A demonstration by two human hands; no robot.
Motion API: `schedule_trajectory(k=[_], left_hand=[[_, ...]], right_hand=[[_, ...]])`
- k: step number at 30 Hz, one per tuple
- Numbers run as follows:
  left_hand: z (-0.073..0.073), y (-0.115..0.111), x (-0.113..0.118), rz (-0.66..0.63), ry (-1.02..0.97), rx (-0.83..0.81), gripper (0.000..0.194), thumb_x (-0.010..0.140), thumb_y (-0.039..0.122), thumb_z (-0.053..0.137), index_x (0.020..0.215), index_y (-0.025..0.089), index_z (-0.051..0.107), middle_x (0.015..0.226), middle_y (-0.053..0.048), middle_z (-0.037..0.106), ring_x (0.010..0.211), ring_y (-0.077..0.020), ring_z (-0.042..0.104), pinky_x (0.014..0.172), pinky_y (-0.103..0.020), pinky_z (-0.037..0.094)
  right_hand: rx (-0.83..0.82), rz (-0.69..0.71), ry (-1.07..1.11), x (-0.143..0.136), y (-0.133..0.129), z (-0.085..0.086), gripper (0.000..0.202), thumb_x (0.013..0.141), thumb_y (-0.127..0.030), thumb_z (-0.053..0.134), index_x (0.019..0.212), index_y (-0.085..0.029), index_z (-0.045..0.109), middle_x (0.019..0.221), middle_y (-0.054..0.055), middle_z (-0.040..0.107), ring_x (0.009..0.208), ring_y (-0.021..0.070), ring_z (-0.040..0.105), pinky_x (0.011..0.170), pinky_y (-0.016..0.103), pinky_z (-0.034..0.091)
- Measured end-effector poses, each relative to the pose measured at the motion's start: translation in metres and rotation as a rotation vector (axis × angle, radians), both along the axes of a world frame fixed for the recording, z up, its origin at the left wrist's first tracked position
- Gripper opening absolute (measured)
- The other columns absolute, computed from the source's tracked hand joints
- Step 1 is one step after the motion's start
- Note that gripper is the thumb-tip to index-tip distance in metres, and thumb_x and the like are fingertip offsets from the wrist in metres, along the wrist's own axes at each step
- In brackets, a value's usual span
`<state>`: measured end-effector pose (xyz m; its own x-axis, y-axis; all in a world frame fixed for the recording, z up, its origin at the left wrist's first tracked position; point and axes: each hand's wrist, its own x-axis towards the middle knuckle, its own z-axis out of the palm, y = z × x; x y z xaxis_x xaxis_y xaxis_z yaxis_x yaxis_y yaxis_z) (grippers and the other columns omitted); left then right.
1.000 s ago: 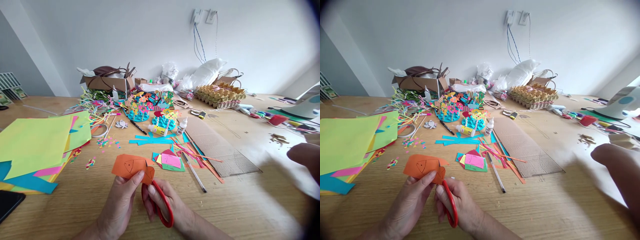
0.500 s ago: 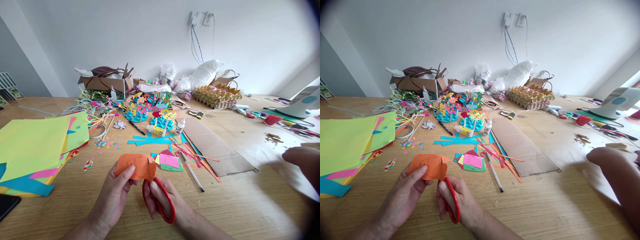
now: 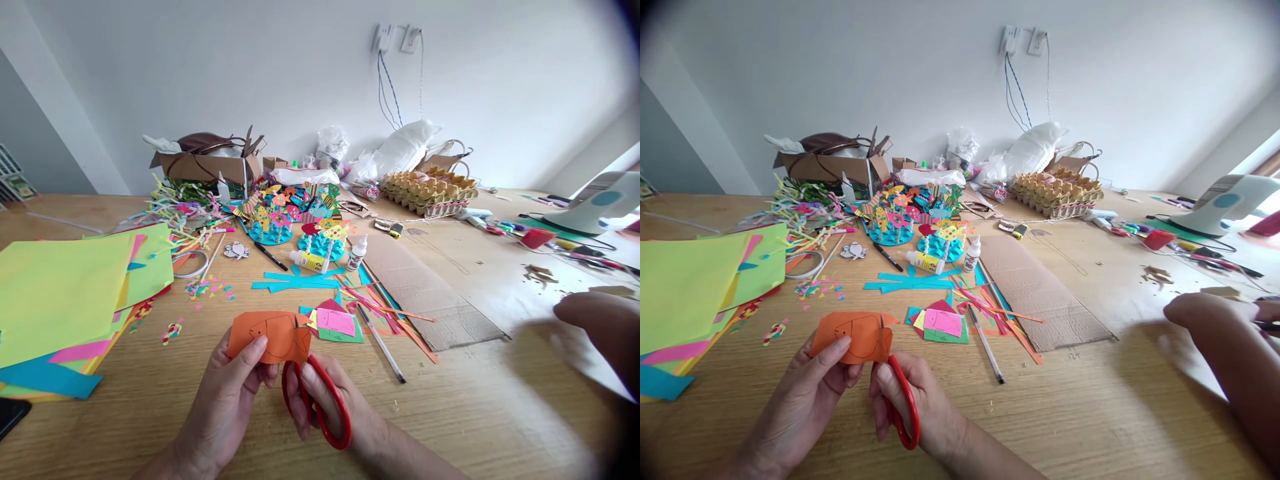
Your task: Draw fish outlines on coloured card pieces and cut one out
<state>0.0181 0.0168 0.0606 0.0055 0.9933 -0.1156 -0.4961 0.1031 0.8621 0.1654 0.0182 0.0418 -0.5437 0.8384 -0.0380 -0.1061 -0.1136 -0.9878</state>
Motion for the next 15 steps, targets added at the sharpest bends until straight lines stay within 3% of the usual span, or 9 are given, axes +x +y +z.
schedule_trajectory(k=[15], left_hand=[[-0.001, -0.0016, -0.0007, -0.046, -0.018, 0.019, 0.02, 0.076, 0.032, 0.073, 0.071, 0.018, 0.059, 0.056, 0.003, 0.054, 0.051, -0.0088, 0.049, 0.05, -0.017, 0.042]], right_hand=[[0.034, 0.018, 0.042, 0.0005, 0.0006, -0.0028, 0.051, 0.087, -0.066, 0.04, 0.071, -0.018, 0.05, 0.045, -0.005, 0.046, 0.038, 0.0084, 0.041, 0.042, 0.021, 0.03]])
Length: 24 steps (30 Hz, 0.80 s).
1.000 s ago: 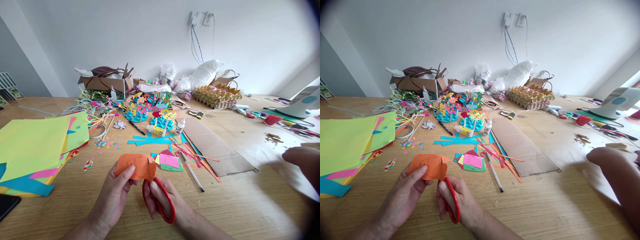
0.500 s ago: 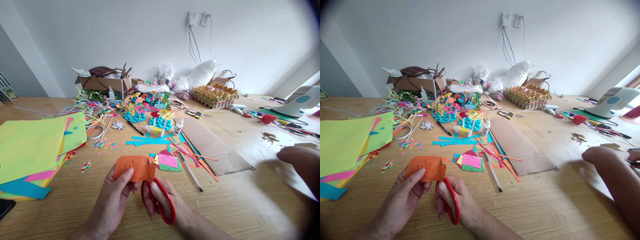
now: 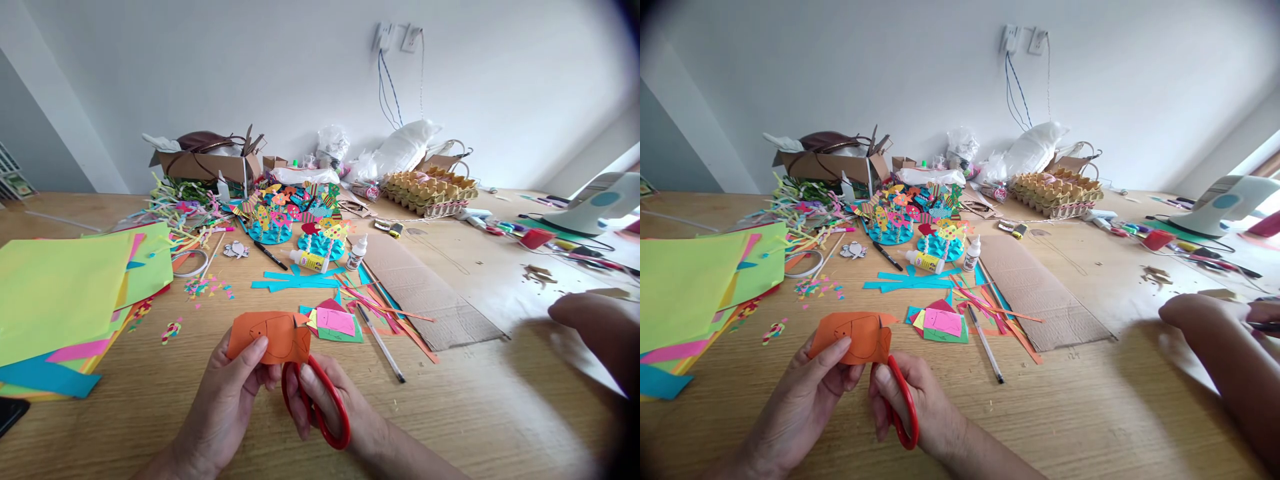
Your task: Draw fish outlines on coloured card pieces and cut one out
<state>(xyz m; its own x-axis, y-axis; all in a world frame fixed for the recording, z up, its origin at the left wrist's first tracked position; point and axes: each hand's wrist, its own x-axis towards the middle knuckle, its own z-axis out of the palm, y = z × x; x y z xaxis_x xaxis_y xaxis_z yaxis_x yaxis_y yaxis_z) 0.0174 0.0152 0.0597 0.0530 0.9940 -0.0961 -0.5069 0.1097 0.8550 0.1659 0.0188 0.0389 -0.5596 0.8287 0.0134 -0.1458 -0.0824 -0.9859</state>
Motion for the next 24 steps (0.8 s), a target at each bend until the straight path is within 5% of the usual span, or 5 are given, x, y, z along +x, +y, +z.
schedule_trajectory(k=[24], left_hand=[[-0.011, -0.007, 0.009, -0.119, -0.023, 0.094, 0.032, 0.079, 0.045, 0.068, 0.07, 0.016, 0.058, 0.06, 0.001, 0.052, 0.057, -0.0124, 0.049, 0.054, -0.023, 0.046]], right_hand=[[0.035, -0.013, 0.04, -0.001, 0.002, -0.011, 0.048, 0.092, -0.058, 0.039, 0.081, -0.015, 0.057, 0.045, -0.007, 0.046, 0.036, 0.0066, 0.039, 0.041, 0.02, 0.03]])
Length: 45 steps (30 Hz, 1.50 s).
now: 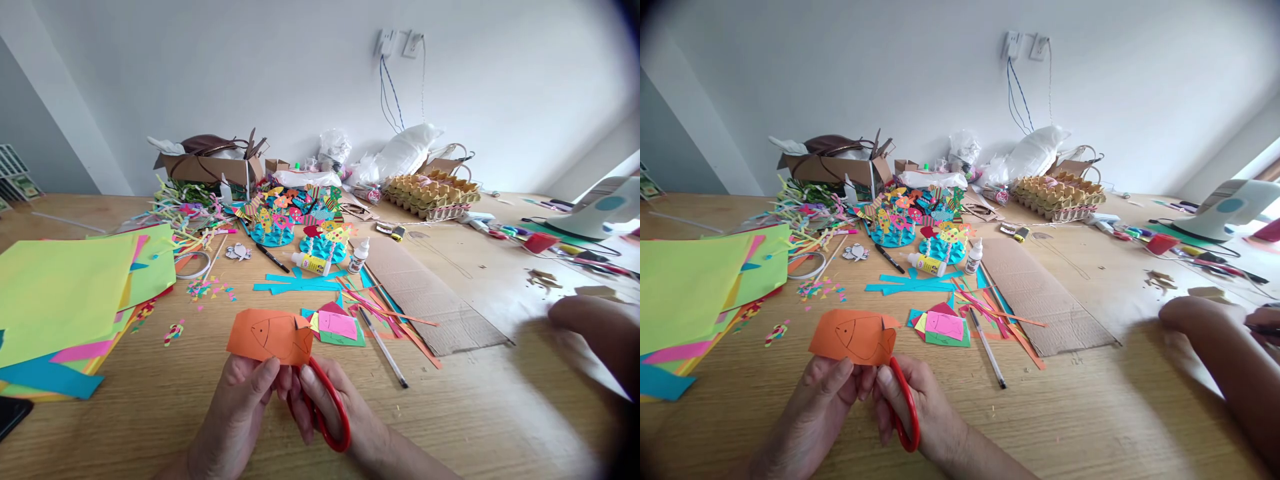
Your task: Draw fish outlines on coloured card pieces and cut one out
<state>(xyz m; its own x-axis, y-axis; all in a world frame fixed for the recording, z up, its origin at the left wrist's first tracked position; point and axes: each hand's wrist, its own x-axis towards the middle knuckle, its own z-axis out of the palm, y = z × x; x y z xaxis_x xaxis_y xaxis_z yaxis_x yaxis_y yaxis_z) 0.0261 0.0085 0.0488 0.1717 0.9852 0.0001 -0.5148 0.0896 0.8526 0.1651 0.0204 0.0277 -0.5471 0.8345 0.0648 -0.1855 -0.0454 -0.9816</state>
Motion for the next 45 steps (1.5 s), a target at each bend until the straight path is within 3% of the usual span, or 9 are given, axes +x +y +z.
schedule_trajectory(k=[4, 10, 14, 19, 26, 45], left_hand=[[-0.002, 0.005, 0.002, 0.048, 0.039, 0.008, 0.036, 0.08, 0.043, 0.067, 0.061, 0.016, 0.053, 0.053, 0.002, 0.048, 0.051, -0.0098, 0.044, 0.05, -0.02, 0.041], [-0.003, 0.011, 0.003, 0.15, 0.067, -0.008, 0.031, 0.078, 0.041, 0.069, 0.065, 0.017, 0.055, 0.048, 0.006, 0.045, 0.044, -0.0076, 0.038, 0.044, -0.018, 0.032], [-0.001, 0.011, 0.004, 0.193, 0.072, -0.043, 0.034, 0.072, 0.04, 0.074, 0.058, 0.017, 0.054, 0.049, 0.006, 0.047, 0.047, -0.0087, 0.042, 0.049, -0.02, 0.038], [-0.001, 0.01, 0.003, 0.285, 0.077, -0.07, 0.023, 0.067, 0.037, 0.078, 0.077, 0.019, 0.068, 0.067, 0.004, 0.062, 0.061, -0.0123, 0.053, 0.06, -0.022, 0.046], [-0.003, 0.009, 0.002, 0.258, 0.061, -0.069, 0.022, 0.07, 0.036, 0.075, 0.086, 0.021, 0.071, 0.081, 0.0, 0.069, 0.085, -0.0201, 0.063, 0.083, -0.029, 0.048], [-0.001, 0.008, -0.001, 0.249, 0.023, -0.094, 0.022, 0.068, 0.035, 0.078, 0.082, 0.021, 0.069, 0.08, 0.0, 0.069, 0.084, -0.0221, 0.064, 0.082, -0.034, 0.052]], right_hand=[[0.02, 0.007, -0.02, -0.001, 0.0, 0.002, 0.049, 0.092, -0.059, 0.039, 0.08, -0.015, 0.058, 0.044, -0.006, 0.045, 0.037, 0.0072, 0.04, 0.043, 0.02, 0.031], [0.009, -0.005, -0.063, -0.001, -0.003, 0.009, 0.048, 0.093, -0.057, 0.038, 0.083, -0.015, 0.058, 0.045, -0.007, 0.044, 0.037, 0.0069, 0.037, 0.042, 0.02, 0.029], [0.01, -0.019, -0.082, -0.002, -0.004, 0.012, 0.047, 0.092, -0.059, 0.038, 0.078, -0.017, 0.053, 0.044, -0.006, 0.044, 0.038, 0.0081, 0.038, 0.043, 0.021, 0.03], [0.002, -0.022, -0.087, -0.004, -0.004, 0.011, 0.05, 0.09, -0.063, 0.038, 0.07, -0.018, 0.048, 0.043, -0.005, 0.044, 0.038, 0.0084, 0.039, 0.043, 0.021, 0.03], [-0.015, -0.014, -0.112, -0.004, -0.004, 0.007, 0.053, 0.087, -0.067, 0.038, 0.065, -0.019, 0.046, 0.044, -0.005, 0.045, 0.037, 0.0074, 0.037, 0.041, 0.02, 0.029], [0.005, -0.006, -0.142, -0.001, -0.004, 0.004, 0.053, 0.089, -0.066, 0.038, 0.064, -0.019, 0.044, 0.042, -0.006, 0.045, 0.036, 0.0071, 0.036, 0.04, 0.021, 0.027]])
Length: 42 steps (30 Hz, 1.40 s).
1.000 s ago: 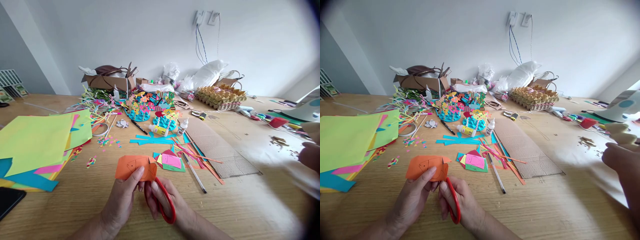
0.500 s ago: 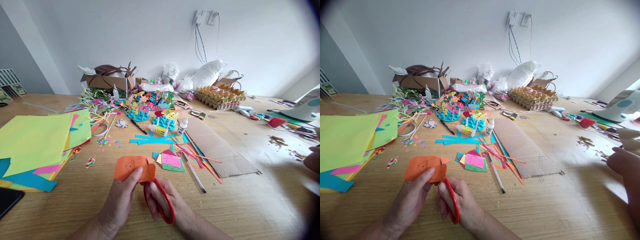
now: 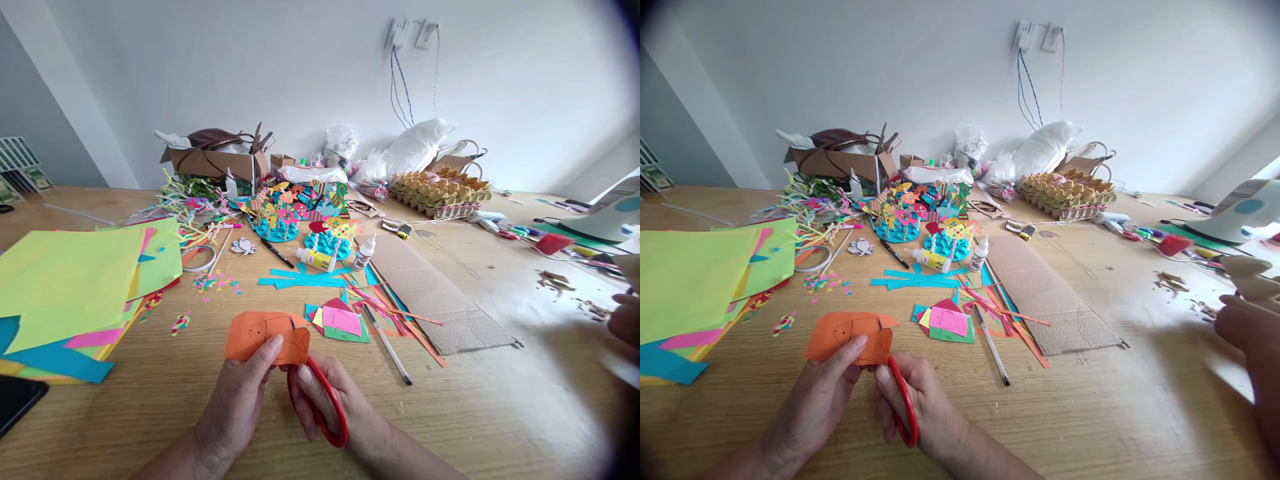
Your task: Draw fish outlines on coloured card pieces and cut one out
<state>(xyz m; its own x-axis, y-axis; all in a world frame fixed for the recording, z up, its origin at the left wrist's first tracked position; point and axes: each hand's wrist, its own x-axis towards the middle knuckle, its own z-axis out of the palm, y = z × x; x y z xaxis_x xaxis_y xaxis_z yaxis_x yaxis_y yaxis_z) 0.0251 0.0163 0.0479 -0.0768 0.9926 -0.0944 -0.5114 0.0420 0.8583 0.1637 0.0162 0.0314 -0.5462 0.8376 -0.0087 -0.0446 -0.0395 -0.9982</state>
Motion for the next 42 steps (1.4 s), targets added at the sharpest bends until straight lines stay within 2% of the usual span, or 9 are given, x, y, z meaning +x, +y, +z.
schedule_trajectory(k=[10, 16, 23, 31, 36, 42], left_hand=[[0.002, 0.002, -0.001, 0.027, 0.031, -0.024, 0.025, 0.066, 0.037, 0.078, 0.079, 0.019, 0.068, 0.08, -0.001, 0.069, 0.081, -0.0221, 0.063, 0.077, -0.033, 0.052], [-0.001, 0.002, -0.001, 0.073, 0.024, -0.074, 0.029, 0.061, 0.037, 0.081, 0.078, 0.018, 0.067, 0.081, -0.002, 0.07, 0.084, -0.0228, 0.063, 0.074, -0.031, 0.052], [0.0, 0.001, -0.002, 0.013, 0.072, -0.052, 0.027, 0.066, 0.037, 0.078, 0.08, 0.017, 0.067, 0.085, -0.003, 0.071, 0.087, -0.023, 0.063, 0.085, -0.035, 0.048], [0.003, 0.001, -0.004, -0.024, 0.105, -0.023, 0.025, 0.068, 0.038, 0.076, 0.078, 0.017, 0.068, 0.08, -0.003, 0.07, 0.087, -0.0244, 0.064, 0.084, -0.035, 0.049], [0.005, 0.002, -0.004, -0.025, 0.1, -0.047, 0.026, 0.065, 0.039, 0.077, 0.076, 0.018, 0.067, 0.075, -0.001, 0.069, 0.081, -0.0237, 0.064, 0.078, -0.035, 0.051], [0.009, 0.001, -0.004, -0.02, 0.117, -0.04, 0.025, 0.064, 0.038, 0.077, 0.075, 0.018, 0.068, 0.079, -0.003, 0.069, 0.078, -0.0229, 0.063, 0.078, -0.035, 0.051]], right_hand=[[-0.029, 0.014, -0.02, 0.0, 0.0, 0.0, 0.053, 0.087, -0.067, 0.04, 0.064, -0.02, 0.044, 0.041, -0.007, 0.045, 0.034, 0.006, 0.032, 0.038, 0.02, 0.024], [-0.002, 0.034, -0.067, 0.001, 0.0, 0.001, 0.054, 0.088, -0.067, 0.039, 0.061, -0.02, 0.043, 0.042, -0.006, 0.045, 0.036, 0.0061, 0.032, 0.041, 0.02, 0.027], [-0.016, 0.046, -0.06, 0.002, 0.001, 0.004, 0.053, 0.087, -0.068, 0.039, 0.066, -0.019, 0.045, 0.045, -0.006, 0.047, 0.039, 0.0073, 0.037, 0.042, 0.02, 0.029], [-0.002, 0.044, -0.076, 0.003, 0.001, 0.005, 0.054, 0.088, -0.066, 0.038, 0.063, -0.02, 0.044, 0.045, -0.005, 0.046, 0.04, 0.0075, 0.038, 0.044, 0.02, 0.031], [-0.035, 0.042, -0.077, 0.003, 0.0, 0.007, 0.053, 0.086, -0.069, 0.039, 0.065, -0.02, 0.043, 0.044, -0.006, 0.044, 0.038, 0.007, 0.035, 0.042, 0.02, 0.028], [-0.026, 0.049, -0.078, 0.003, 0.0, 0.009, 0.053, 0.087, -0.068, 0.038, 0.065, -0.02, 0.044, 0.044, -0.006, 0.045, 0.037, 0.0069, 0.035, 0.041, 0.02, 0.027]])
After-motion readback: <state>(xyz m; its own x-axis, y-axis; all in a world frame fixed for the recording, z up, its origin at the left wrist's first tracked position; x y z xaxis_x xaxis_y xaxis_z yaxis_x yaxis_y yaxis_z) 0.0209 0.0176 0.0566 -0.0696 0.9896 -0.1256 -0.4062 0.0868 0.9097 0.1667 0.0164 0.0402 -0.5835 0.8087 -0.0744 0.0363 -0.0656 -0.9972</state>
